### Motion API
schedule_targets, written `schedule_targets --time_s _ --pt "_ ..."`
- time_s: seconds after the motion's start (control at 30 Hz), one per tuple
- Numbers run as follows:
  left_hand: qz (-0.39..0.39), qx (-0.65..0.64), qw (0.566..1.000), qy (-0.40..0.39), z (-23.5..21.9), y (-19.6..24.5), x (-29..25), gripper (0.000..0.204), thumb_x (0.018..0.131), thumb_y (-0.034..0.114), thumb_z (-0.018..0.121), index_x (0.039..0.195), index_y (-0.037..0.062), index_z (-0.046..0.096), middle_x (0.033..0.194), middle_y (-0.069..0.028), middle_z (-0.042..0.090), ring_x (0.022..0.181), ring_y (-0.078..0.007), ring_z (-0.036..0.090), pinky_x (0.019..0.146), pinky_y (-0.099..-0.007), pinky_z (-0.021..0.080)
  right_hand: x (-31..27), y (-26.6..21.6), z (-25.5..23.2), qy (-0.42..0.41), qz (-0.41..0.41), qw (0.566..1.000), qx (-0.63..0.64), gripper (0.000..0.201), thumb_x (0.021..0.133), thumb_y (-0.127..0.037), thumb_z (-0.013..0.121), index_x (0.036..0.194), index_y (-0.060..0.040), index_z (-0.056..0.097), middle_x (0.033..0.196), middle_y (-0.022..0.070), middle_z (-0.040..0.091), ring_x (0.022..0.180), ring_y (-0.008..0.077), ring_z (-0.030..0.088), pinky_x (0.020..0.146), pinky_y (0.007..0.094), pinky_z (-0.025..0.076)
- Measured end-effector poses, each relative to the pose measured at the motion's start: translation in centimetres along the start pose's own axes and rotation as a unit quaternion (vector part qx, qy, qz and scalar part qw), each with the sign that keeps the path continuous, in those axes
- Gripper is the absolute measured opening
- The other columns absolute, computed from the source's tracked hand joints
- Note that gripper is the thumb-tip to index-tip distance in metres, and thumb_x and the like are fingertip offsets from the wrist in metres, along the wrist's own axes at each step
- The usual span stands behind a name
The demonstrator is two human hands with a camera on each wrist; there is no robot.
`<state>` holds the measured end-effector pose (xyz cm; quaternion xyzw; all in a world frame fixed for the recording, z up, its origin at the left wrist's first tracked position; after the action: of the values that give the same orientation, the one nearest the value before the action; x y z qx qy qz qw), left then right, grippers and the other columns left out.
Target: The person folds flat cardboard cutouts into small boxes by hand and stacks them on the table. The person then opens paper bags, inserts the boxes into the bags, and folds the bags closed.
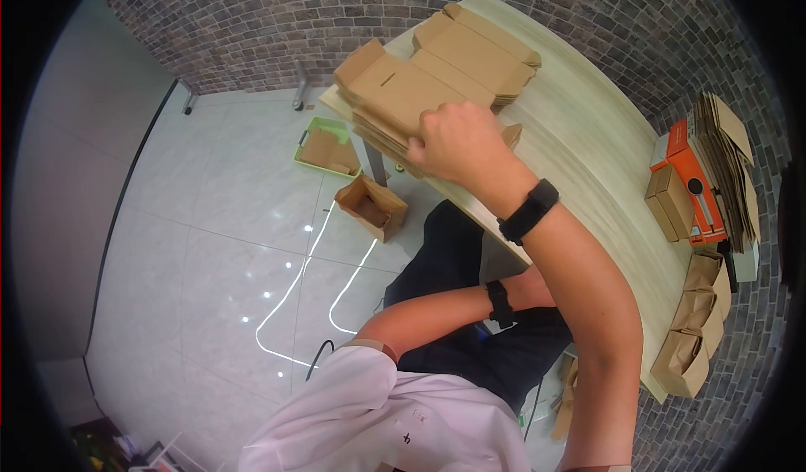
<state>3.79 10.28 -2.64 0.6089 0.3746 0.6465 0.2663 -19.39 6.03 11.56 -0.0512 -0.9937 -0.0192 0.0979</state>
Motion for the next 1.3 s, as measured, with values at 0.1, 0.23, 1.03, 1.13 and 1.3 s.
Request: schedule_targets --time_s 0.1,0.23,1.03,1.13,1.3 --pt "-0.055 -0.069 0.996 -0.030 0.9 -1.6 0.0 0.054 0.097 0.036 0.068 0.141 0.0070 0.056 0.148 -0.0127 0.054 0.139 -0.0303 0.047 0.116 -0.0451 0.034 -0.4 -0.1 0.8 0.018 -0.035 0.999 -0.032 0.015 0.082 -0.018 0.065 0.078 -0.0068 0.075 0.075 0.0161 0.072 0.072 0.0332 0.074 0.065 0.0416 0.059" --pt "-0.040 -0.023 0.998 -0.032 -0.4 -0.3 -0.4 0.052 0.098 0.035 0.067 0.140 0.0066 0.056 0.148 -0.0136 0.054 0.138 -0.0310 0.047 0.116 -0.0455 0.035 -0.2 0.6 0.7 0.029 -0.029 0.999 0.008 0.016 0.084 -0.014 0.063 0.079 -0.0023 0.072 0.071 0.0203 0.069 0.068 0.0372 0.072 0.063 0.0457 0.058" --pt "0.081 0.173 0.973 0.129 -4.9 5.3 2.5 0.008 0.084 -0.006 0.068 0.086 0.0006 0.064 0.091 -0.0128 0.068 0.086 -0.0305 0.067 0.074 -0.0366 0.055 -33.4 13.0 -17.0 0.328 0.015 0.926 -0.187 0.013 0.086 0.000 0.072 0.099 0.0013 0.071 0.099 0.0146 0.075 0.089 0.0287 0.074 0.071 0.0322 0.057" --pt "0.011 0.186 0.967 0.174 -7.5 5.2 1.5 0.003 0.092 -0.002 0.062 0.092 0.0001 0.061 0.093 -0.0119 0.062 0.086 -0.0234 0.061 0.080 -0.0324 0.050 -37.3 11.4 -9.0 0.219 0.058 0.966 -0.121 0.023 0.080 -0.004 0.076 0.102 -0.0019 0.071 0.103 0.0144 0.073 0.093 0.0282 0.072 0.073 0.0352 0.057" --pt "-0.065 0.261 0.956 0.121 -9.1 5.4 1.0 0.042 0.088 0.005 0.071 0.127 -0.0002 0.055 0.098 -0.0099 0.059 0.095 -0.0228 0.057 0.093 -0.0352 0.045 -42.9 10.3 -4.6 0.226 0.198 0.951 -0.071 0.033 0.081 -0.010 0.078 0.111 -0.0013 0.068 0.109 0.0136 0.070 0.099 0.0328 0.068 0.079 0.0415 0.056"
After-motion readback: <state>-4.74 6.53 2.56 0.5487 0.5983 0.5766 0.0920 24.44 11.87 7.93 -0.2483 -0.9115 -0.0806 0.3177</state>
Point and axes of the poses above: each hand's wrist, its own x-axis towards the middle knuckle, its own z-axis out of the palm, y = z × x, the point moved 7 cm from there along x, towards the middle knuckle
